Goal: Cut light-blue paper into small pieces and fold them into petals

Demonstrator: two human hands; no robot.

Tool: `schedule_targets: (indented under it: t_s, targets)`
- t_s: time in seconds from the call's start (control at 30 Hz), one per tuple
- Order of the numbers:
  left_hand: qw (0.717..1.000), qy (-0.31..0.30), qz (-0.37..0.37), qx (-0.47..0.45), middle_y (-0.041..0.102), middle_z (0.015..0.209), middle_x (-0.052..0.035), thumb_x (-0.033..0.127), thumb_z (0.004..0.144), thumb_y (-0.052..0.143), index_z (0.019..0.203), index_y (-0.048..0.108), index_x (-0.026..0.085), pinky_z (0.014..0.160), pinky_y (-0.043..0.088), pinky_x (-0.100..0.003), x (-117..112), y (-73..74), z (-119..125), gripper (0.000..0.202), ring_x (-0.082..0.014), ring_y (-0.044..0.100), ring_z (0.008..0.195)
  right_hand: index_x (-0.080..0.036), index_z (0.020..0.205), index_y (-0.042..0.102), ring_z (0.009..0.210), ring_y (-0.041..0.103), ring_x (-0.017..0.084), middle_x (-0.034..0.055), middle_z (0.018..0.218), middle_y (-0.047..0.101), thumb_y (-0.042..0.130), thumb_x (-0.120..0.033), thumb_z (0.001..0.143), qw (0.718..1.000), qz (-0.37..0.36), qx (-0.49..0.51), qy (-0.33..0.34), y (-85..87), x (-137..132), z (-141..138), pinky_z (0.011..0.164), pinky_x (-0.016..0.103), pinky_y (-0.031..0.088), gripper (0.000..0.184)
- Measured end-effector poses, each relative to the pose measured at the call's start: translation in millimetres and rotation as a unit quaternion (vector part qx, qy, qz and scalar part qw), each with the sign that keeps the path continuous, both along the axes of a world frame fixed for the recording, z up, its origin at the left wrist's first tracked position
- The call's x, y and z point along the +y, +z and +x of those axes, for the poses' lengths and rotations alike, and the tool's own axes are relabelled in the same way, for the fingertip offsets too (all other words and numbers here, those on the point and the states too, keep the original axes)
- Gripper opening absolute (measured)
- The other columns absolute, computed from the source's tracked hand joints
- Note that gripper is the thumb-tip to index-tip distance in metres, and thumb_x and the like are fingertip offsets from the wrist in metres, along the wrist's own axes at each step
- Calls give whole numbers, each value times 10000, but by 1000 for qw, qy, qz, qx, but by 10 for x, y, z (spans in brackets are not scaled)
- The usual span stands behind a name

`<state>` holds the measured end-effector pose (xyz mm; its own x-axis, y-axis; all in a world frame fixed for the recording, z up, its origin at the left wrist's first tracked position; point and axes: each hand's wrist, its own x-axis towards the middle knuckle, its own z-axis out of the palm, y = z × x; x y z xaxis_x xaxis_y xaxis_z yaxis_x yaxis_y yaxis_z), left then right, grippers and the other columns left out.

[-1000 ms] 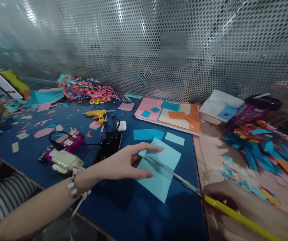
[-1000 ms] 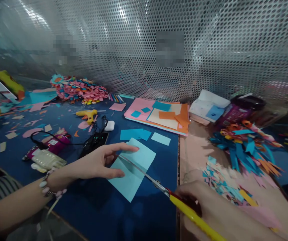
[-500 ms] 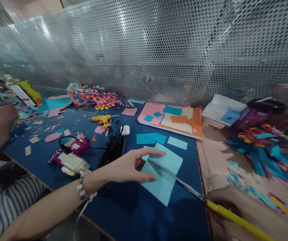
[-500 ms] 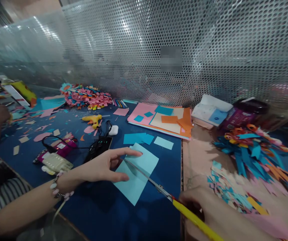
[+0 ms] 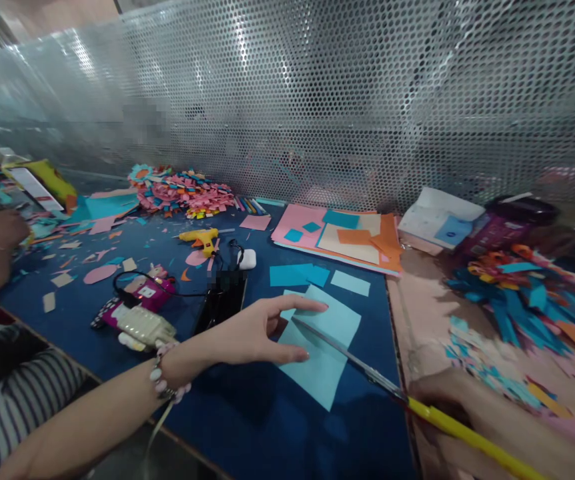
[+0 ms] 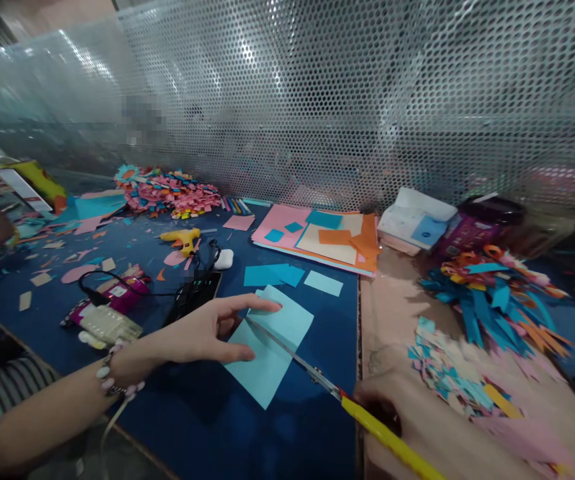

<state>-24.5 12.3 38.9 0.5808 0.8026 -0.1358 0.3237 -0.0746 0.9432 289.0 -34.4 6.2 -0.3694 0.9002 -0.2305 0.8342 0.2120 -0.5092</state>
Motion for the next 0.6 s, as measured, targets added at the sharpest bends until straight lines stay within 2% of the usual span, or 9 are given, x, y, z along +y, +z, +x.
schedule_targets:
  t_s: [0.23, 0.4, 0.53, 0.6]
  targets:
    - [1000, -5, 5, 8, 296, 664, 57, 354, 719, 710, 1299, 474, 263, 435, 177, -171, -3, -25, -4, 633, -63, 218, 535, -205, 1143, 566, 982, 578, 184, 83, 1180, 566, 491, -353, 915, 1000, -20, -8, -4, 16, 26, 26, 825, 381, 514, 281]
    - [1000, -5, 9, 0, 334, 703, 46, 347, 711, 717, 1279, 499, 272, 463, 220, -172, -5, -21, -5, 613, -65, 236, 553, -243, 1121, 578, 995, 572, 181, 74, 1187, 565, 506, -346, 909, 1000, -21, 0, -10, -11, 31, 56, 820, 357, 512, 247]
    - [1000, -12, 11, 11, 281, 646, 62, 349, 716, 717, 1296, 484, 265, 452, 198, -177, -4, -26, -6, 631, -66, 225, 536, -240, 1113, 581, 991, 575, 174, 73, 1186, 565, 499, -333, 915, 1000, -10, 15, -22, -73, 14, 69, 828, 350, 507, 234]
    - [1000, -21, 9, 10, 318, 671, 58, 341, 715, 719, 1302, 475, 279, 450, 204, -174, -8, -32, -3, 639, -62, 232, 537, -237, 1113, 581, 991, 576, 174, 71, 1184, 566, 505, -330, 913, 999, 3, 24, -32, -113, 6, 77, 828, 348, 506, 234]
